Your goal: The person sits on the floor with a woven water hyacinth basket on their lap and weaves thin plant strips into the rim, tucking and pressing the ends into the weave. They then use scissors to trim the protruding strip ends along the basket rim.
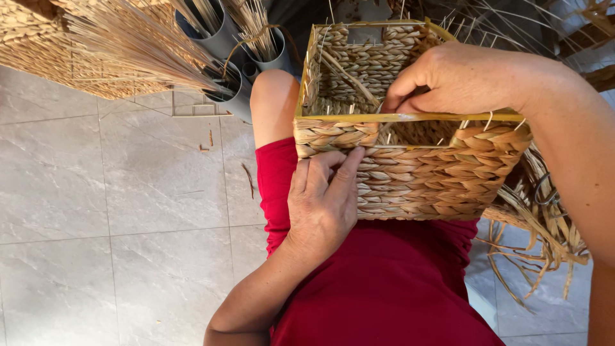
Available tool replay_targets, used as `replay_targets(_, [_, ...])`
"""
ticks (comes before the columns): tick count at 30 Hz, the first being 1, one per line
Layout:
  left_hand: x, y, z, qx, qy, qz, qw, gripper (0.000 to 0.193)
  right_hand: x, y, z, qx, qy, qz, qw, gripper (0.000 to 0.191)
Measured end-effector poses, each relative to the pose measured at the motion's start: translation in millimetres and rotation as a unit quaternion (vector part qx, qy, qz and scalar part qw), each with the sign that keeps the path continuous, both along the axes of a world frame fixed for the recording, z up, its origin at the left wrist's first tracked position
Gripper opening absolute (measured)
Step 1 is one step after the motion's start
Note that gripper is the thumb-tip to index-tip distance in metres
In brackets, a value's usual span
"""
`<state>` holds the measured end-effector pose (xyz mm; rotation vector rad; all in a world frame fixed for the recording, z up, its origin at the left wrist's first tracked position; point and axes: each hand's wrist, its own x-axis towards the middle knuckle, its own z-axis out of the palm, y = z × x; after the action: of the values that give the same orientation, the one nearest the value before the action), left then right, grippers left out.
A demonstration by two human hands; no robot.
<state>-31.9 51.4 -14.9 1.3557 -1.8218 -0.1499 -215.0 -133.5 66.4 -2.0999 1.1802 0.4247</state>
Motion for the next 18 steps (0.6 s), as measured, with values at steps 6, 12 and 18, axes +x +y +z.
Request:
replay_targets(6, [-2, -3, -4, 0.009, -0.017, 0.005, 1.000, 0.048, 9, -4, -1, 0.010, 0.011, 0.008, 1.000, 0.028])
replay_targets(12, [-1, -2, -7, 0.001, -0.004, 0.012, 1.000, 0.049, 17, -10, -7, 0.048, 0.027, 0.023, 0.998, 0.030])
replay_targets(18, [-2, 0, -6, 0.029, -0.010, 0.007, 1.000, 0.052, 17, -13, -11, 0.077, 0.015, 0.034, 0.996, 0.026])
